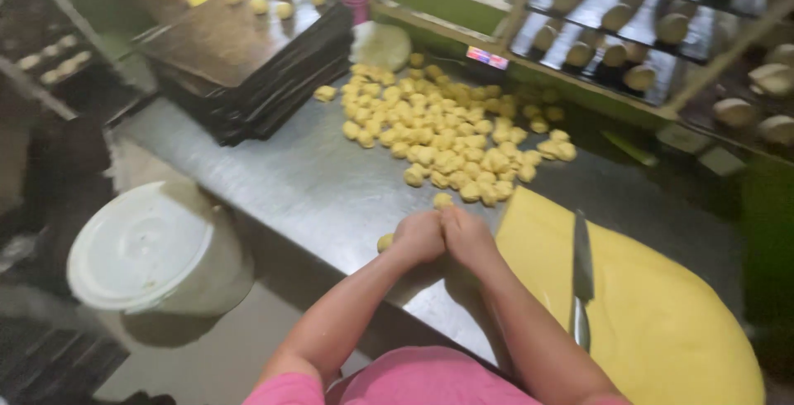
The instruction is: Shape dough into small balls and place them on a baking tray.
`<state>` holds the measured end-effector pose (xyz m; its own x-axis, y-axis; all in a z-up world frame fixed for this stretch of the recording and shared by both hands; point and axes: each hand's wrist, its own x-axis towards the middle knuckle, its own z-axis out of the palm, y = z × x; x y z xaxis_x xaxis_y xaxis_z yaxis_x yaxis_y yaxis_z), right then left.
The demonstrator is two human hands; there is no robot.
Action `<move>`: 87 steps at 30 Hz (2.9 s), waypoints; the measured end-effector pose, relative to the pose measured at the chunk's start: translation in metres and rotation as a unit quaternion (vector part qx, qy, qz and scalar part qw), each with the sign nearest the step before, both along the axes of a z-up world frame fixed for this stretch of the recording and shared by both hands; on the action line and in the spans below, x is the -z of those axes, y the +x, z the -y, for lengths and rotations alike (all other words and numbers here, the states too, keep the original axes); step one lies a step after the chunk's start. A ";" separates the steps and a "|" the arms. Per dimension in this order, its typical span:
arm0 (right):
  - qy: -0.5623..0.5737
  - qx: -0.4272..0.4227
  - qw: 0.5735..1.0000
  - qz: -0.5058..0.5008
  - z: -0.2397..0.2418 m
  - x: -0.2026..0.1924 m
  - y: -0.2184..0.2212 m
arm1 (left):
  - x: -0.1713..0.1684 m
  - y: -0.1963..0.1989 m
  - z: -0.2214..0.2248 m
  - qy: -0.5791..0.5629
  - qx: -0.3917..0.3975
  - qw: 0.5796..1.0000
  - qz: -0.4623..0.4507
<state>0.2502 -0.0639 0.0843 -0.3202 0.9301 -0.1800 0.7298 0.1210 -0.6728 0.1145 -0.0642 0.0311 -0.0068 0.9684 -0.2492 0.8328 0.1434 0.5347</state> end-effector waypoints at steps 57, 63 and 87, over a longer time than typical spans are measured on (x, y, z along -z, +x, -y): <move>-0.038 -0.019 0.991 0.130 -0.026 0.018 -0.014 | 0.032 0.010 -0.028 0.032 0.076 0.982 -0.169; -0.210 -0.375 0.901 -0.062 0.073 -0.047 -0.032 | -0.024 -0.055 -0.052 -0.057 0.102 0.965 -0.235; -0.083 0.035 0.993 0.081 0.003 0.035 -0.031 | 0.026 -0.025 -0.044 0.034 0.201 0.948 -0.243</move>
<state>0.2195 -0.0671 0.0491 -0.2097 0.9022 -0.3768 0.8325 -0.0374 -0.5528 0.0894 -0.0201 0.0051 0.2692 0.9306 -0.2478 0.9631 -0.2597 0.0710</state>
